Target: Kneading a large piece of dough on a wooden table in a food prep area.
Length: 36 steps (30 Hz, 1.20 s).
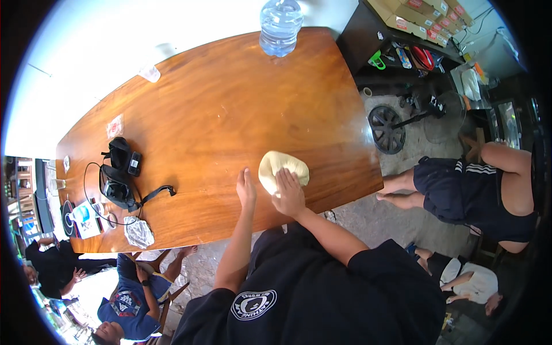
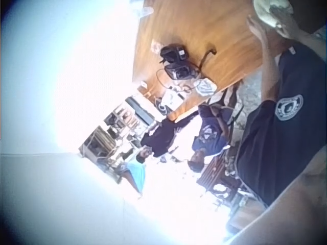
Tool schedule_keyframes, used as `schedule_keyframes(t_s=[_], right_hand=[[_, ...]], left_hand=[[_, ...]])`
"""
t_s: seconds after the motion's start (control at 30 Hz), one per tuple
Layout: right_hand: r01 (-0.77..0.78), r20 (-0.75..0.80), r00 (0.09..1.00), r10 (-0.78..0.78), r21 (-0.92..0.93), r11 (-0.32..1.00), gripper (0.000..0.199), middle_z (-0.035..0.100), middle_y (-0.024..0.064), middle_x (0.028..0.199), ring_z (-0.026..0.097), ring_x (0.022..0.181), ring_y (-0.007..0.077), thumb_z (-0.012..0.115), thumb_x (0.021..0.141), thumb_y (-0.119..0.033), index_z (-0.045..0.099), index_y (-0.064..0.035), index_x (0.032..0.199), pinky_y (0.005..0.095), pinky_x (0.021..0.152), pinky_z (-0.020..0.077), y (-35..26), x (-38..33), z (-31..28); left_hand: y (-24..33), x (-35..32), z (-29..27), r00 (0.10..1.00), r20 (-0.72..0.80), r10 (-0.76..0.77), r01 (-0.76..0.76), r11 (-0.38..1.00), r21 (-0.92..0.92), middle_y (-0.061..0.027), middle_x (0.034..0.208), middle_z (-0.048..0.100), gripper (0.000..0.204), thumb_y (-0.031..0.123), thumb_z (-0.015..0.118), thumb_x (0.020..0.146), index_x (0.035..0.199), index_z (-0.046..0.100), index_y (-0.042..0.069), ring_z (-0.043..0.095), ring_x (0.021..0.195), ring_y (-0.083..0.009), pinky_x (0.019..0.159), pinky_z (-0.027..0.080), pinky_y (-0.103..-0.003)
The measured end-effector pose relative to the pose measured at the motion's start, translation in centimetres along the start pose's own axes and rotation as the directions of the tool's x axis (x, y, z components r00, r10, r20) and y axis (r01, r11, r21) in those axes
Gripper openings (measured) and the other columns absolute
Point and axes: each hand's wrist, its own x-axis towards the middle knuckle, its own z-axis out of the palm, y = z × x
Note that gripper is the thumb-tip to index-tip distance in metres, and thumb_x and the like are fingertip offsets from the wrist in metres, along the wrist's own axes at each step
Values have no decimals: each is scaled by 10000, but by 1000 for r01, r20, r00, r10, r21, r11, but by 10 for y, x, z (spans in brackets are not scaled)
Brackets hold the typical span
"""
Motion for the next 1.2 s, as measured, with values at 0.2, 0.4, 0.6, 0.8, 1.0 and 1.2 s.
schedule_keyframes(t_s=[0.2,0.4,0.6,0.8,1.0,1.2], right_hand=[[-667,770,592,238,301,682,322,737,84,768,675,630,249,615,945,-328,747,-35,917,424,588,523,81,169,-47],[-291,-31,956,291,-19,956,371,517,190,1422,493,1293,336,466,1006,-293,601,-118,1304,471,1054,402,75,150,24],[-200,243,958,155,173,965,512,441,213,1498,359,1421,394,334,1037,-276,460,46,1414,481,1190,240,22,25,-3],[-193,96,978,184,91,977,500,471,192,1483,412,1400,367,375,1012,-277,483,-16,1425,528,1173,237,27,-51,-5],[-110,198,972,127,-98,989,563,358,177,1560,283,1466,356,434,980,-362,439,-97,1477,552,1194,160,92,94,11],[-201,189,960,204,-35,979,547,331,170,1581,259,1482,321,489,964,-344,491,-86,1447,492,1216,157,132,195,31]], left_hand=[[24,68,16,973,216,77,-158,909,387,-255,1023,678,461,410,440,1031,1110,658,12,632,965,-447,855,485,-487],[28,87,84,934,134,332,-358,857,370,-206,1295,591,406,324,407,1044,1179,642,22,516,1225,-420,990,443,-471],[-13,5,48,755,571,322,-542,796,269,-192,1536,384,543,222,478,957,1460,440,22,302,1448,-400,1204,231,-482],[-24,-62,53,660,626,416,-731,550,404,-181,1556,370,583,328,421,941,1462,471,72,312,1451,-389,1176,194,-590],[10,66,107,764,380,521,-632,484,606,-165,1593,310,535,284,378,973,1474,471,123,242,1482,-392,1205,94,-576],[36,126,131,910,172,377,-400,690,603,-174,1613,254,553,392,266,1057,1486,434,84,133,1512,-374,1233,47,-471]])
